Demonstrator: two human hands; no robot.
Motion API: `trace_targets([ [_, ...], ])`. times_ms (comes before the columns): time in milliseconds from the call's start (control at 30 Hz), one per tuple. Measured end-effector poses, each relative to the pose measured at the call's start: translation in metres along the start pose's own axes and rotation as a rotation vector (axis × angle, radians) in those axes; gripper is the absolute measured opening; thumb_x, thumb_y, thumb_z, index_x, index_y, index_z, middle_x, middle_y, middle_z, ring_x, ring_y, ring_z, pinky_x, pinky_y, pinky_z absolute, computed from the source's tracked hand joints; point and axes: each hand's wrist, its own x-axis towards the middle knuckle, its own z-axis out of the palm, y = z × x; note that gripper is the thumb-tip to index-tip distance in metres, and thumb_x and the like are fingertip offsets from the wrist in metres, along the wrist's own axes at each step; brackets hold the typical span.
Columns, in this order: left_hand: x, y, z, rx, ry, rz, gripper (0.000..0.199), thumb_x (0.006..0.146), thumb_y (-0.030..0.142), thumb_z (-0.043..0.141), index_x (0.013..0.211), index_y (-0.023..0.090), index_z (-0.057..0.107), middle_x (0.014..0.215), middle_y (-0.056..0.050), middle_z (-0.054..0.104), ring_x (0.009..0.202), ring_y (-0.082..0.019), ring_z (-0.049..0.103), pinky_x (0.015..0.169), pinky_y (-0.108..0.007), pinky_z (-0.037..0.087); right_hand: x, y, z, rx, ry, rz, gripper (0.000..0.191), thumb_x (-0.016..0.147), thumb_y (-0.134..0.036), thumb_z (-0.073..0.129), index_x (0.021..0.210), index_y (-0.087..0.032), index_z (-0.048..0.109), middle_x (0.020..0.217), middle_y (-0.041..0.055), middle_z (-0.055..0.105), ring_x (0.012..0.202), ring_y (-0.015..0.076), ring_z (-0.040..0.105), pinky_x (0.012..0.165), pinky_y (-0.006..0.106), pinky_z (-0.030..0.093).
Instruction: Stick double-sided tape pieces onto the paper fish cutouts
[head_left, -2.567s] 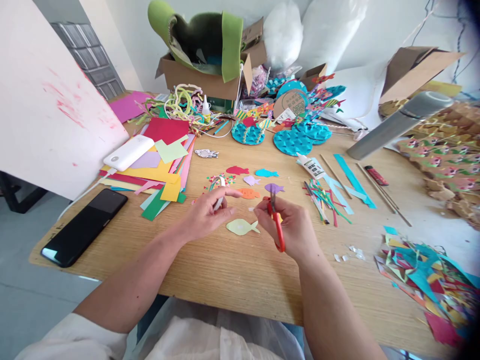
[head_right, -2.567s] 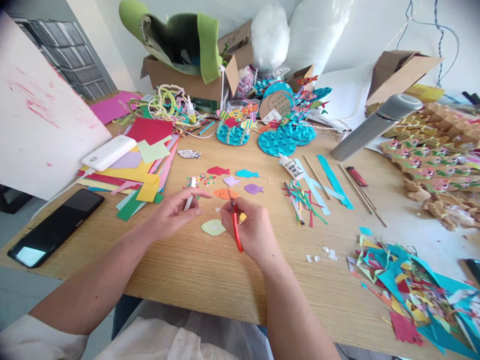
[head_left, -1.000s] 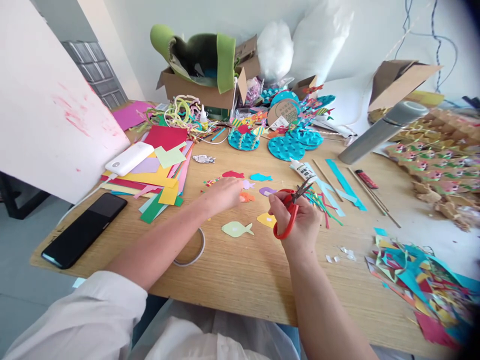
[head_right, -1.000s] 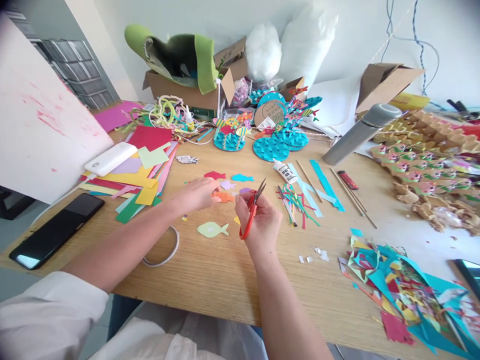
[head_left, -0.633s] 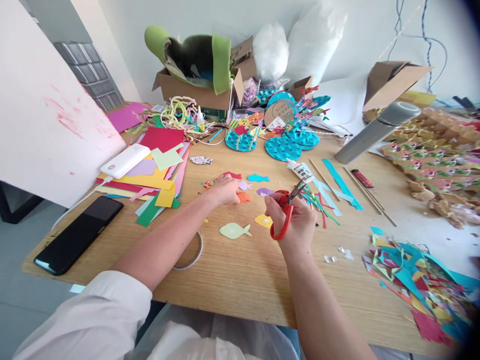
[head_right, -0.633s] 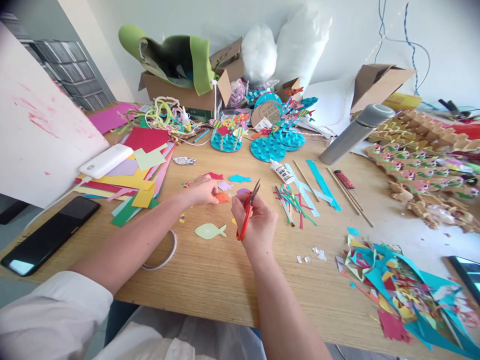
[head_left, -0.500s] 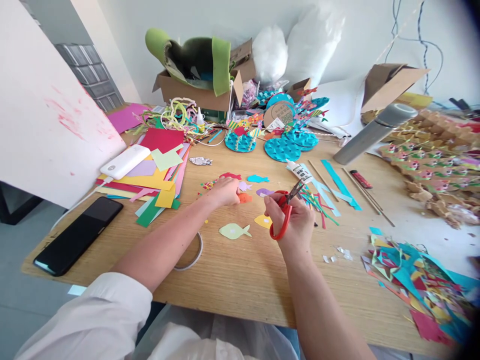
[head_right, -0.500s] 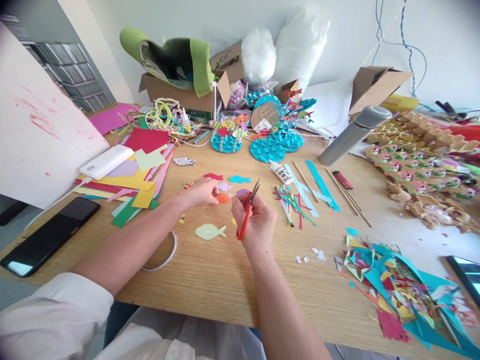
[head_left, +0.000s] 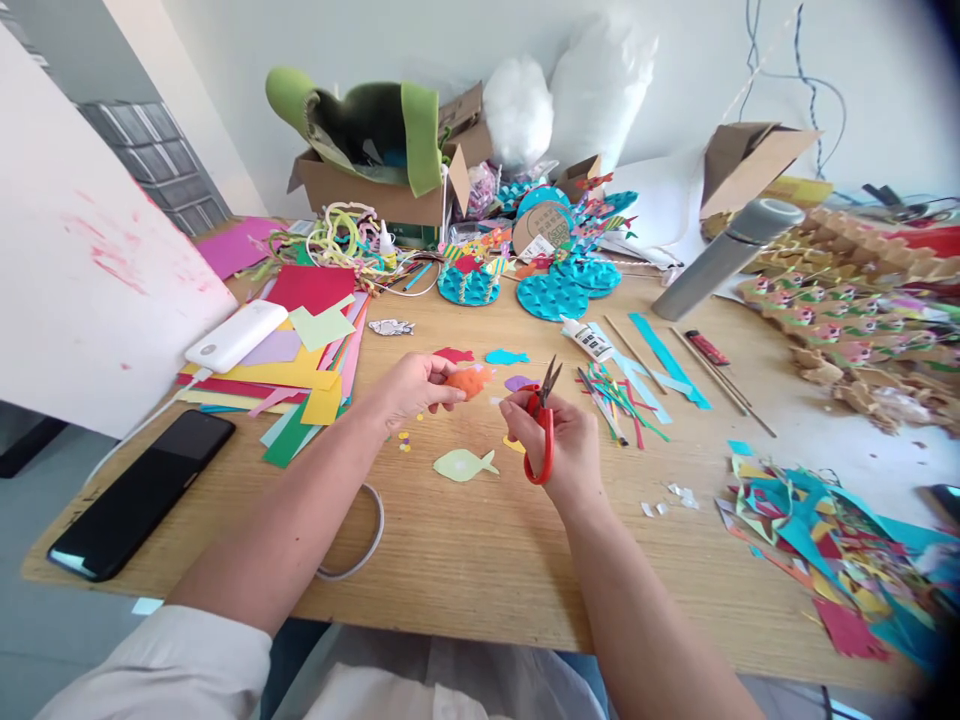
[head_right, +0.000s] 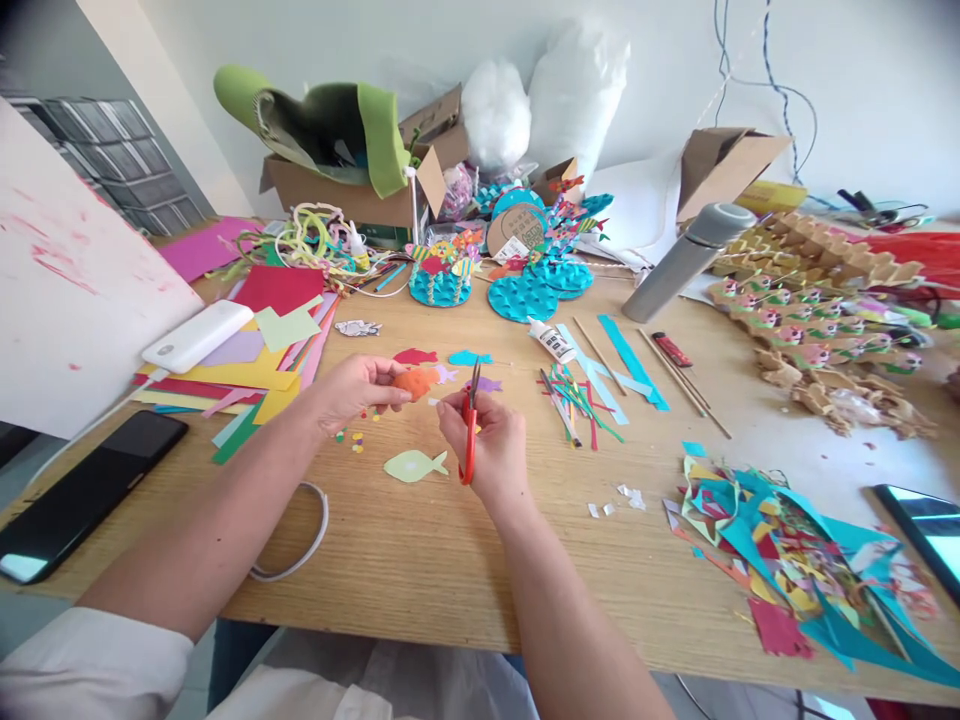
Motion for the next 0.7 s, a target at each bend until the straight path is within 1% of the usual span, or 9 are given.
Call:
trace_targets([
  [133, -0.005, 0.003, -0.002, 0.034, -0.054, 0.013, 0.014, 0.07, 0.017, 0.066, 0.081, 0.012, 0.072, 0.068, -0.003, 0.07, 0.054, -0.008, 0.054, 0.048, -0.02, 0.033, -0.001, 0.004, 0.004, -0.002, -0.041, -0.013, 0.015, 0.071, -0.031, 0.065, 0.069, -0.017, 0.066, 0.06, -0.0011, 0.059, 0.052, 0.011, 0.049, 0.051, 0.023, 0.041],
  [233, -0.008, 0.009, -0.002, 0.042, -0.116, 0.021, 0.014, 0.074, 0.019, 0.062, 0.08, 0.012, 0.072, 0.075, -0.006, 0.074, 0.06, -0.01, 0.059, 0.052, -0.02, 0.036, -0.001, 0.005, 0.005, -0.009, -0.06, -0.011, 0.016, 0.072, -0.033, 0.064, 0.071, -0.016, 0.067, 0.064, 0.0005, 0.062, 0.053, 0.0117, 0.05, 0.052, 0.024, 0.041],
  [400, -0.015, 0.018, -0.002, 0.096, -0.143, 0.019, 0.017, 0.075, 0.017, 0.062, 0.087, 0.014, 0.073, 0.071, -0.004, 0.073, 0.063, -0.012, 0.064, 0.054, -0.021, 0.039, -0.001, 0.001, 0.005, -0.014, -0.067, -0.01, 0.016, 0.072, -0.032, 0.064, 0.067, -0.017, 0.065, 0.06, -0.0012, 0.059, 0.051, 0.0111, 0.049, 0.051, 0.023, 0.041],
  [533, -0.018, 0.013, -0.002, 0.051, -0.2, 0.049, 0.024, 0.075, 0.019, 0.064, 0.096, 0.014, 0.072, 0.081, -0.006, 0.074, 0.067, -0.014, 0.068, 0.057, -0.022, 0.044, -0.002, -0.002, 0.005, -0.014, -0.09, -0.032, 0.017, 0.072, -0.033, 0.064, 0.07, -0.016, 0.065, 0.055, -0.0022, 0.056, 0.049, 0.0108, 0.048, 0.051, 0.023, 0.041],
  [700, -0.016, 0.002, -0.002, -0.004, -0.197, 0.045, 0.035, 0.071, 0.02, 0.07, 0.105, 0.012, 0.068, 0.083, -0.007, 0.074, 0.065, -0.015, 0.069, 0.055, -0.022, 0.046, -0.003, -0.002, 0.006, -0.019, -0.105, -0.031, 0.015, 0.069, -0.031, 0.066, 0.067, -0.016, 0.064, 0.054, -0.0021, 0.056, 0.048, 0.0104, 0.048, 0.049, 0.023, 0.04],
])
